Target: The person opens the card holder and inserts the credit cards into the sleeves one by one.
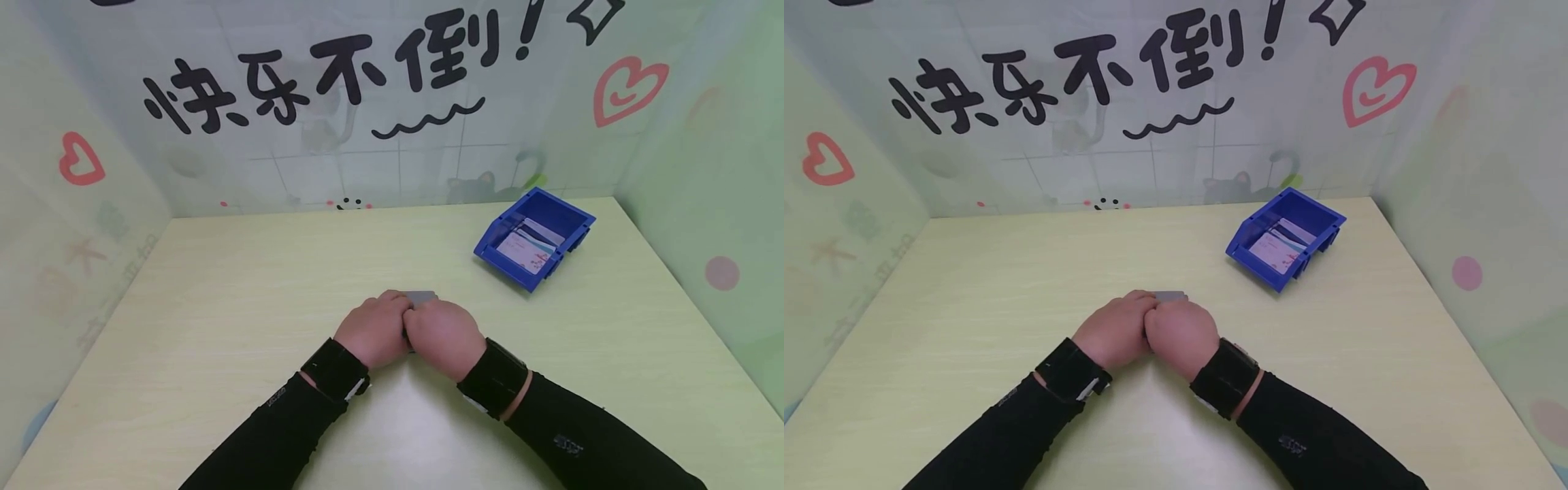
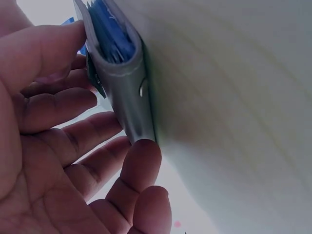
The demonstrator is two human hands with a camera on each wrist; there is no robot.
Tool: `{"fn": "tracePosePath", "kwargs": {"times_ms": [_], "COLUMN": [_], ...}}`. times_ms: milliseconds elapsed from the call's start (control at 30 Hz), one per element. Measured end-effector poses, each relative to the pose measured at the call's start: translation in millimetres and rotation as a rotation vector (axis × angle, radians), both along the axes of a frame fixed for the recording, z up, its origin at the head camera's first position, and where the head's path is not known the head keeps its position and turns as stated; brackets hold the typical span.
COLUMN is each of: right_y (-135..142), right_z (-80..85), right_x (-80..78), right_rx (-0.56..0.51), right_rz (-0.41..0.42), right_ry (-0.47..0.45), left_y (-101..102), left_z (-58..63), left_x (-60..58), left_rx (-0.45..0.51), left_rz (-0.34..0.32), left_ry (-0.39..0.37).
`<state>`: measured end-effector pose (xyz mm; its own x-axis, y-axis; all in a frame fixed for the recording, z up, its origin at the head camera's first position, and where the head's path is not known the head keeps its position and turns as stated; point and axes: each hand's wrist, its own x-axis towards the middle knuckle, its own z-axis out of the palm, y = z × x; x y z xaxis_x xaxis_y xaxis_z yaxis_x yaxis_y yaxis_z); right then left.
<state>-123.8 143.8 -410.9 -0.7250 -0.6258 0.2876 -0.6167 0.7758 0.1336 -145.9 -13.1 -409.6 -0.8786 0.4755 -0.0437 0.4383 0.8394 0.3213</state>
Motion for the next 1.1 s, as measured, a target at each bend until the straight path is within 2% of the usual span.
{"fn": "tracePosePath", "kwargs": {"times_ms": [267,600,767,867,1000,1100], "right_y": [-1,1,9,15,23,30], "right_z": [-1.3,0.0,4.8,10.5,20.7,27.0], "right_x": [1.1,-1.4,-8.0,-16.0,-28.5,-36.0], "right_rx": [-0.015,-0.011,-0.016,-0.073,-0.187,-0.229], "right_rz": [-0.006,0.004,0.020,0.008,-0.097,-0.193], "right_ry": [0.038,-0.020,-0.150,-0.289,-0.486,-0.539], "left_y": [0,2,2,1,-1,-2], "left_z": [-0.6,-1.9,-1.3,-1.2,2.7,8.1], "left_x": [2.5,3.4,4.1,4.7,4.5,2.5], "left_rx": [0.010,0.018,0.038,0.048,0.048,0.045], "left_rz": [-0.007,0.010,0.025,0.038,0.049,0.071], "left_ry": [0.009,0.013,-0.005,-0.027,-0.046,-0.048]}}
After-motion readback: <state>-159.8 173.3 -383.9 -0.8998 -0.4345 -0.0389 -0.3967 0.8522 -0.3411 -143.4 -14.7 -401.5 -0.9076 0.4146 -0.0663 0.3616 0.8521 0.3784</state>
